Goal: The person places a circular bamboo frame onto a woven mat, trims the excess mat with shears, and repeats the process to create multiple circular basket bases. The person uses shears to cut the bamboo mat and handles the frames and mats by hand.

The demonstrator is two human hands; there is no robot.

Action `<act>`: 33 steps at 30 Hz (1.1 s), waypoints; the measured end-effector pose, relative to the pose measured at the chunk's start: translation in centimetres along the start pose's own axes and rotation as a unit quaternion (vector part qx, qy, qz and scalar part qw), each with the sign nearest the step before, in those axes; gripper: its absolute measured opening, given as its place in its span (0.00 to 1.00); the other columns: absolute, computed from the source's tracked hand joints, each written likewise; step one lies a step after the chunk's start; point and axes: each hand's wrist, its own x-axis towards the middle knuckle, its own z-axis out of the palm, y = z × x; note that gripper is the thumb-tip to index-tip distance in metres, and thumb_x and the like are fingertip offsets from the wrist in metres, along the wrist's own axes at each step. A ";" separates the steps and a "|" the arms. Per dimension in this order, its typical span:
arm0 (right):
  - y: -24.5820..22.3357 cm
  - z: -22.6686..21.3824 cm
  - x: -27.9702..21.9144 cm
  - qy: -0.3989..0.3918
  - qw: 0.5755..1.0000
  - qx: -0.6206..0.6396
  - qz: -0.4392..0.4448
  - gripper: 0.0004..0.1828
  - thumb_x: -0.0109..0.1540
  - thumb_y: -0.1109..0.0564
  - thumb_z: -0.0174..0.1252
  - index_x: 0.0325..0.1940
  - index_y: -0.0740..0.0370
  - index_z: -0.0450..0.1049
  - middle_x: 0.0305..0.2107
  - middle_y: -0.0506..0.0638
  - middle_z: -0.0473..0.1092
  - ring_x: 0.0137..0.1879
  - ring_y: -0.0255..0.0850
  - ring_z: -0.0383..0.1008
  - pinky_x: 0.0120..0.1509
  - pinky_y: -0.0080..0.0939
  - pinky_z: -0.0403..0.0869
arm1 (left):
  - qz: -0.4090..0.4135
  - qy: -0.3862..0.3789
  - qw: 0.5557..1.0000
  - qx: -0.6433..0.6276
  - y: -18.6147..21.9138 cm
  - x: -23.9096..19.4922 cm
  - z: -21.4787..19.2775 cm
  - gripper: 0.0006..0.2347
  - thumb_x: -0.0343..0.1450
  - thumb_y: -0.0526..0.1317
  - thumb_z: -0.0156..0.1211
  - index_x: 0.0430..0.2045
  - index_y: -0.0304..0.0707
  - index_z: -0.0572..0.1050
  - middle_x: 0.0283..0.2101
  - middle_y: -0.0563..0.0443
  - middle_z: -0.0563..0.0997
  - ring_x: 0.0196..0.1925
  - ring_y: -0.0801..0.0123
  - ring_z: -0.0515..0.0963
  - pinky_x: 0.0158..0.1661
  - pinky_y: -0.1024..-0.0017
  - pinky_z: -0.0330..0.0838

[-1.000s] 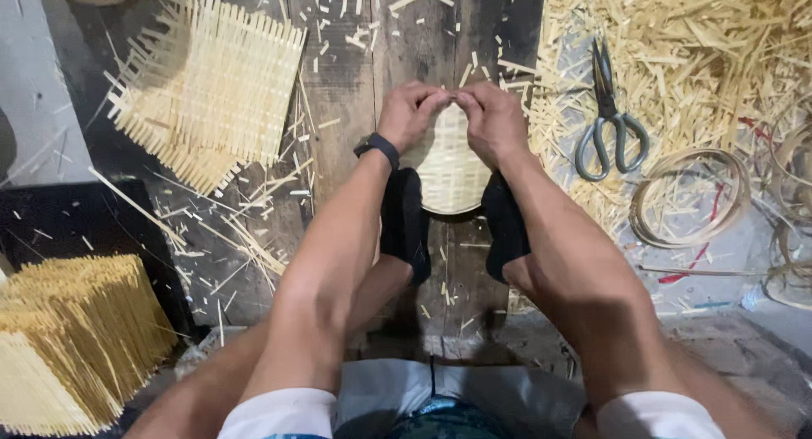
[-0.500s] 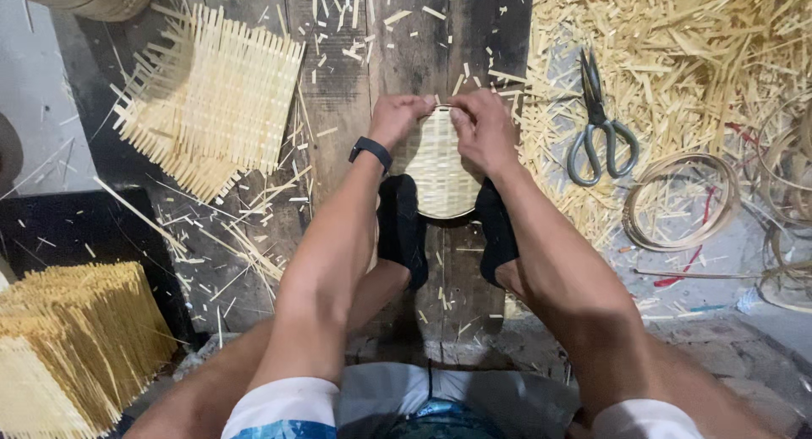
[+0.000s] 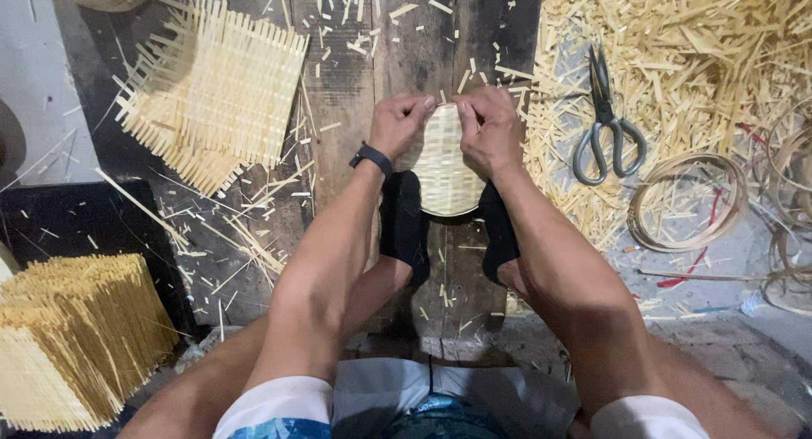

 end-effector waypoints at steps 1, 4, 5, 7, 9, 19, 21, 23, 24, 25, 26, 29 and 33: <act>0.1 0.0 0.0 -0.008 1.000 0.001 0.016 0.07 0.68 0.59 0.58 0.42 0.59 0.82 0.39 0.51 0.74 0.49 0.47 0.72 0.56 0.47 0.71 | -0.043 -0.003 0.999 -0.004 -0.6 0.1 0.0 0.11 0.71 0.43 0.68 0.36 0.32 0.86 0.30 0.50 0.84 0.32 0.76 0.77 0.34 0.75 0.72; 0.3 0.3 0.4 -0.035 0.997 -0.001 0.063 0.08 0.67 0.58 0.58 0.41 0.58 0.82 0.36 0.51 0.73 0.47 0.48 0.72 0.54 0.47 0.71 | -0.090 -0.004 0.996 -0.006 -2.2 0.8 -0.2 0.13 0.69 0.45 0.69 0.34 0.31 0.85 0.25 0.53 0.83 0.27 0.80 0.74 0.29 0.74 0.71; 0.2 0.3 0.5 -0.044 0.996 -0.007 0.079 0.08 0.67 0.57 0.58 0.41 0.57 0.83 0.35 0.51 0.73 0.46 0.48 0.72 0.53 0.47 0.71 | -0.091 -0.003 0.996 -0.004 -2.6 0.9 -0.1 0.14 0.68 0.46 0.69 0.34 0.31 0.85 0.24 0.55 0.84 0.26 0.81 0.74 0.29 0.74 0.72; 0.1 0.1 0.5 -0.048 0.995 -0.010 0.087 0.07 0.67 0.57 0.58 0.41 0.57 0.83 0.34 0.51 0.73 0.45 0.48 0.72 0.53 0.47 0.71 | -0.085 0.005 0.996 0.009 -3.0 1.1 0.1 0.15 0.68 0.48 0.69 0.34 0.32 0.85 0.26 0.55 0.85 0.28 0.81 0.78 0.32 0.75 0.74; -0.1 -0.1 0.5 -0.038 0.997 -0.004 0.068 0.07 0.67 0.57 0.59 0.42 0.57 0.82 0.34 0.52 0.72 0.45 0.49 0.72 0.53 0.48 0.71 | -0.064 0.040 0.996 0.050 -3.0 1.0 0.0 0.16 0.71 0.49 0.68 0.34 0.29 0.84 0.28 0.50 0.84 0.30 0.77 0.78 0.34 0.74 0.74; 1.0 0.7 0.0 0.025 0.999 0.024 -0.010 0.06 0.66 0.60 0.59 0.43 0.60 0.82 0.35 0.55 0.72 0.47 0.53 0.72 0.53 0.50 0.71 | -0.188 0.108 0.965 -0.147 -4.6 -4.9 -2.9 0.12 0.68 0.40 0.71 0.38 0.29 0.85 0.37 0.50 0.87 0.36 0.75 0.81 0.39 0.76 0.77; 1.2 0.6 -0.4 0.015 0.999 0.027 0.007 0.06 0.66 0.60 0.59 0.44 0.60 0.82 0.36 0.55 0.72 0.47 0.52 0.72 0.53 0.49 0.71 | -0.240 0.086 0.930 -0.266 -4.8 -5.1 -2.2 0.12 0.67 0.38 0.71 0.39 0.28 0.84 0.38 0.50 0.86 0.36 0.74 0.82 0.39 0.75 0.78; 0.9 0.9 -0.4 0.015 0.999 0.030 0.021 0.06 0.66 0.59 0.59 0.43 0.59 0.82 0.36 0.54 0.74 0.47 0.50 0.73 0.54 0.48 0.72 | -0.272 0.060 0.898 -0.340 -4.5 -5.1 -2.7 0.13 0.66 0.38 0.69 0.40 0.28 0.82 0.37 0.49 0.86 0.36 0.73 0.84 0.38 0.73 0.80; 0.9 0.6 -0.2 0.016 0.999 0.029 0.027 0.07 0.66 0.59 0.59 0.43 0.59 0.82 0.37 0.53 0.74 0.48 0.49 0.73 0.55 0.47 0.72 | -0.256 0.068 0.918 -0.296 -4.3 -5.1 -2.8 0.13 0.67 0.38 0.70 0.40 0.27 0.83 0.37 0.50 0.86 0.36 0.74 0.83 0.38 0.75 0.79; 0.7 0.4 -0.3 0.062 0.998 0.026 0.006 0.07 0.67 0.59 0.60 0.45 0.61 0.82 0.39 0.56 0.73 0.50 0.50 0.72 0.56 0.46 0.72 | -0.239 0.077 0.935 -0.251 -4.0 -5.3 -3.0 0.13 0.67 0.38 0.71 0.41 0.26 0.83 0.38 0.50 0.86 0.36 0.76 0.82 0.38 0.77 0.78; 0.7 -0.1 -0.5 0.108 0.994 0.021 -0.016 0.07 0.67 0.59 0.60 0.46 0.63 0.81 0.42 0.59 0.72 0.52 0.51 0.71 0.58 0.44 0.73 | -0.220 0.085 0.949 -0.207 -3.7 -5.4 -3.1 0.13 0.68 0.38 0.72 0.41 0.26 0.83 0.38 0.51 0.86 0.36 0.77 0.81 0.39 0.79 0.77; 2.5 -2.8 -1.9 -0.046 0.969 0.055 0.237 0.11 0.65 0.53 0.65 0.46 0.61 0.80 0.41 0.56 0.76 0.47 0.44 0.76 0.55 0.42 0.76 | -0.308 0.028 0.950 -0.043 -4.0 -6.2 -5.3 0.12 0.68 0.40 0.72 0.41 0.32 0.84 0.35 0.52 0.86 0.32 0.76 0.79 0.33 0.79 0.73; 4.9 -4.7 -4.8 -0.227 0.912 0.083 0.330 0.16 0.59 0.54 0.71 0.47 0.63 0.81 0.36 0.56 0.81 0.42 0.44 0.79 0.50 0.49 0.77 | -0.264 -0.058 0.956 -0.114 -4.4 -6.2 -5.6 0.13 0.65 0.33 0.74 0.41 0.30 0.84 0.35 0.51 0.86 0.31 0.74 0.78 0.31 0.76 0.71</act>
